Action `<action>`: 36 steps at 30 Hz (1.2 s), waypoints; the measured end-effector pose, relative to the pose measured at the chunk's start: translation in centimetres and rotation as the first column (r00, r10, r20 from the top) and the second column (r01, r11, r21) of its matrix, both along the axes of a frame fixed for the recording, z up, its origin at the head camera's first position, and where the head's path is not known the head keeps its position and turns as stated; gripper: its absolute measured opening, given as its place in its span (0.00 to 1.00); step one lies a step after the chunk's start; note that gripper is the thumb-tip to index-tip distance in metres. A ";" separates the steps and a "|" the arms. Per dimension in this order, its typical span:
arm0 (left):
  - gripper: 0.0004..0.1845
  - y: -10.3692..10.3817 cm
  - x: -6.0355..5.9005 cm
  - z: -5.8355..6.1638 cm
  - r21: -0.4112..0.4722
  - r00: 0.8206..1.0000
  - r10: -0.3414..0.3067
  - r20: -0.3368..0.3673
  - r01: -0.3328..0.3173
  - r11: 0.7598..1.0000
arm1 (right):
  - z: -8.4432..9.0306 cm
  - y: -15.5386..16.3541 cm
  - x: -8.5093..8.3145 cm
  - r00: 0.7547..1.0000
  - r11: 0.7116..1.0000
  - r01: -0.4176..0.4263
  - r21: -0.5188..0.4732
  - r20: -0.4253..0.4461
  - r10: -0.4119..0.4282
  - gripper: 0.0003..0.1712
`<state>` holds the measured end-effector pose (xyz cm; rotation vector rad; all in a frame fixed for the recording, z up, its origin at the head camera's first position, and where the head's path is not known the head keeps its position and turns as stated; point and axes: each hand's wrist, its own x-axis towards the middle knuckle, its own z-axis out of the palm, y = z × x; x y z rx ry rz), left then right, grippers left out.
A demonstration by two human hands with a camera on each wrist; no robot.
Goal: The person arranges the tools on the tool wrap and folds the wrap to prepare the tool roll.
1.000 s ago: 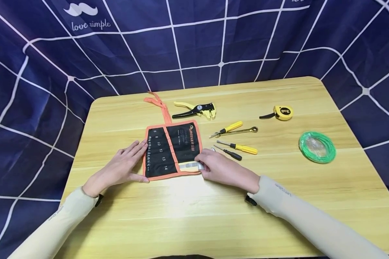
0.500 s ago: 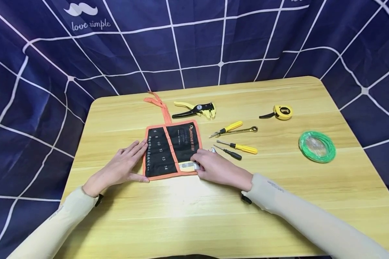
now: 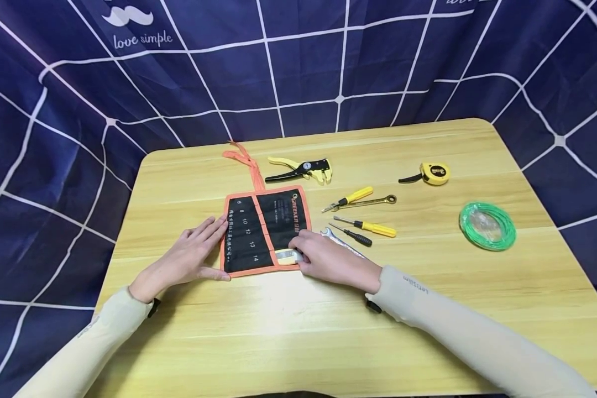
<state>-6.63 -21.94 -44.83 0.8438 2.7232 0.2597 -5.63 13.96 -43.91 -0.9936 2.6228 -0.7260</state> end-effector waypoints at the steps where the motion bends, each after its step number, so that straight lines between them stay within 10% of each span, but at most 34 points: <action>1: 0.70 0.0 0.0 0.0 -0.002 1.000 0.000 0.001 0.000 1.000 | 0.0 0.0 0.0 1.000 1.000 0.000 -0.001 0.000 0.000 0.17; 36: 0.67 -0.3 -0.1 0.2 0.042 0.999 -0.009 0.045 0.007 0.999 | -0.1 -0.1 0.3 0.993 0.997 0.074 -0.033 0.093 -0.071 0.22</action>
